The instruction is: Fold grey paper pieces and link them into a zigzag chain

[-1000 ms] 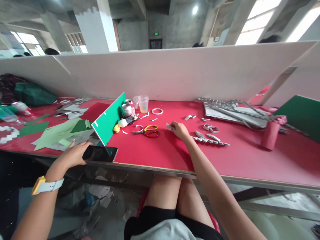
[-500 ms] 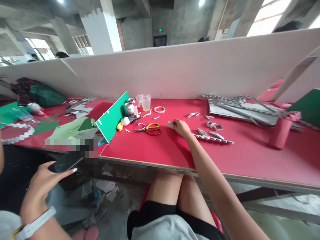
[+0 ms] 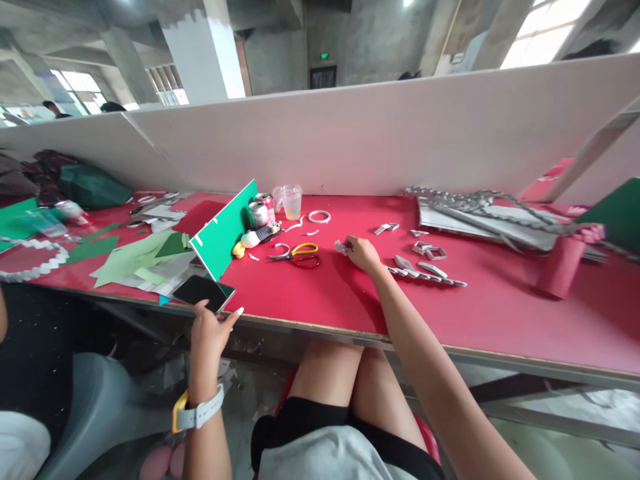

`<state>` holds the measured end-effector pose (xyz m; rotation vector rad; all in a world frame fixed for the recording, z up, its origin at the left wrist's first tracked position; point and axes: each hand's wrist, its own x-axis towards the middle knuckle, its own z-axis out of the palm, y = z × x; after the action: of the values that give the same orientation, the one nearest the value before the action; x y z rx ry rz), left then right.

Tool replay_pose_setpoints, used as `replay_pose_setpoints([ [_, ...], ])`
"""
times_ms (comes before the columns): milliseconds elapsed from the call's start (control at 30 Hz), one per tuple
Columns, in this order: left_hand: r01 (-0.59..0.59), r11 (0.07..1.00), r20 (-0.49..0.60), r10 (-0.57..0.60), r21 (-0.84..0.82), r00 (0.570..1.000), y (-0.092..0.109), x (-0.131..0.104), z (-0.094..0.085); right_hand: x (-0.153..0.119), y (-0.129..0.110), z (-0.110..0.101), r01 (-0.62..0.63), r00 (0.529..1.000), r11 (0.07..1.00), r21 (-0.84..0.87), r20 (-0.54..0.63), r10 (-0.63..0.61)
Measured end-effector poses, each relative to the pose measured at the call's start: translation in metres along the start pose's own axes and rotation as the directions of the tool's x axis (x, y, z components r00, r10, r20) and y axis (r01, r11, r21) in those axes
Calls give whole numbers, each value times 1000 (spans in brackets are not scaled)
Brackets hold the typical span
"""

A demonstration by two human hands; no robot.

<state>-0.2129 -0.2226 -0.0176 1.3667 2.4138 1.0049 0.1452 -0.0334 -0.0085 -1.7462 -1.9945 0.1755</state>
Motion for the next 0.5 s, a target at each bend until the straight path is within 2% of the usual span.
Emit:
replay_pose_setpoints([
  [67, -3, 1000, 16, 3, -20, 1000, 12, -7, 7, 0, 1, 1, 1, 1000, 1000, 2, 0, -1],
  [167, -20, 1000, -7, 20, -1, 1000, 17, -4, 11, 1, 2, 2, 13, 1000, 1000, 8, 6, -13],
  [433, -28, 999, 86, 25, 34, 996, -2, 4, -2, -1, 2, -1, 23, 1000, 999, 40, 6, -24],
  [500, -60, 994, 33, 58, 88, 998, -8, 3, -2, -3, 1, -3, 22, 1000, 999, 49, 6, -22],
])
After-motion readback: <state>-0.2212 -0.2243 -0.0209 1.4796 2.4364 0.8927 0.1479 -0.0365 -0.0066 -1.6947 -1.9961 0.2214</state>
